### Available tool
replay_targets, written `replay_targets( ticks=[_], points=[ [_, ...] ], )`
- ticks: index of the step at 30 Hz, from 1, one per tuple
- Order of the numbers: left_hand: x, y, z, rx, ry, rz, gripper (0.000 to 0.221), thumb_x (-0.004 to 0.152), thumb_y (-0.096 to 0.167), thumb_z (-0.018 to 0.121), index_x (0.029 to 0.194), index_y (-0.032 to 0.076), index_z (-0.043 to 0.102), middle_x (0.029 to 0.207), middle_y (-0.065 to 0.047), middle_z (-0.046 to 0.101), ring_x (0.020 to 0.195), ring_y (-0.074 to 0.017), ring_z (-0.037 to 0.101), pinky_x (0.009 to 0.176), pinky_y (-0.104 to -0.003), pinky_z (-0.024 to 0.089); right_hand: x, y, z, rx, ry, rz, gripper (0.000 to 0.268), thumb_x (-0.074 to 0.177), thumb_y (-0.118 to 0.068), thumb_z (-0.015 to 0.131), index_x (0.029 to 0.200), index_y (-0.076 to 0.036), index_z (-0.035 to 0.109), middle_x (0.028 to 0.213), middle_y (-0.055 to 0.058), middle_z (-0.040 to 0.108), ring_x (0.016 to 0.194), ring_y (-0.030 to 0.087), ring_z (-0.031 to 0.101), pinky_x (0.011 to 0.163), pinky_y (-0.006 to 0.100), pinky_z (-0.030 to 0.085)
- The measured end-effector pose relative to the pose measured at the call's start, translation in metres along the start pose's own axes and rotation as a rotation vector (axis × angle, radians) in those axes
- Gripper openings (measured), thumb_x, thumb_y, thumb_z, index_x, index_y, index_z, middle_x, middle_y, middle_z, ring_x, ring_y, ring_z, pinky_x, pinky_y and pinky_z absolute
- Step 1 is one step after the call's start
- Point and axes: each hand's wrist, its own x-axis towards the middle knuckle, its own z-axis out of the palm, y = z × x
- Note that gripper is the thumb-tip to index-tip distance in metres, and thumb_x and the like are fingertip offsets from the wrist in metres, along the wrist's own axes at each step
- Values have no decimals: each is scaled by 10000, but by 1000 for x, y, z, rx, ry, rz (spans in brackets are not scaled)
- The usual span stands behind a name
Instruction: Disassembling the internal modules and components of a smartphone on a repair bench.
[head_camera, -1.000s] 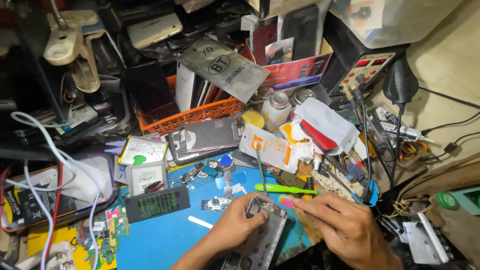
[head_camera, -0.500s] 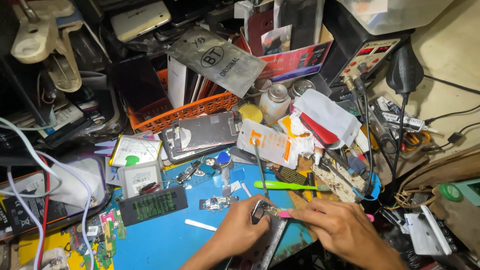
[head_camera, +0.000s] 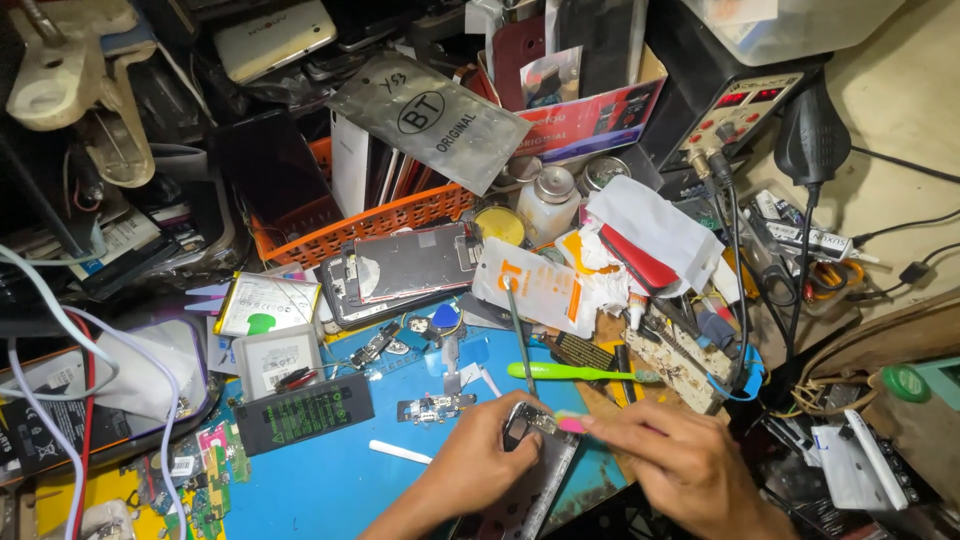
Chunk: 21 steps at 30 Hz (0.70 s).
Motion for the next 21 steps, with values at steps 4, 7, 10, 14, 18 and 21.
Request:
replay_targets(
  ticks=[4,7,10,14,18,21],
  points=[
    [1,-9,4,17,19,38,154,936,227,601,1075,198,662,580,9,489,541,-137,398,574,-345,320,-3,6,43,19,53,-48,415,905,29,644,1247,-189,734,864,7,646,752,184,697,734,332,622],
    [0,-11,4,-17,30,85,184,907,192,573,1060,182,674,635,22,535,543,-120,396,574,-328,346,2,2,52,5,114,-80,478,944,49,615,1329,-227,680,862,12,634,710,182,635,670,332,560],
    [0,-10,5,-69,17,89,38,945,164,601,972,164,628,581,58,427,528,-97,358,524,-338,272,6,2,55,21,154,-84,447,936,42,640,1315,-190,693,867,29,640,720,196,634,685,349,563],
    [-3,-6,1,-57,27,112,256,917,180,598,1153,168,697,623,44,513,535,-103,375,542,-323,317,8,-4,47,-46,187,-82,407,930,9,673,1268,-214,712,856,2,653,696,179,630,602,328,517],
    [0,-13,4,-39,75,112,104,910,191,617,983,194,691,634,53,561,540,-98,423,554,-312,350,-1,0,52,-75,168,-108,408,857,41,683,1193,-182,743,833,11,689,633,146,641,484,296,528],
    [-6,3,-3,-50,-1,-1,245,921,185,593,1122,230,727,642,45,557,519,-96,379,559,-288,329,1,14,32,-221,237,49,313,857,-159,813,1161,-217,772,904,-11,719,666,128,665,578,316,544]
  ],
)
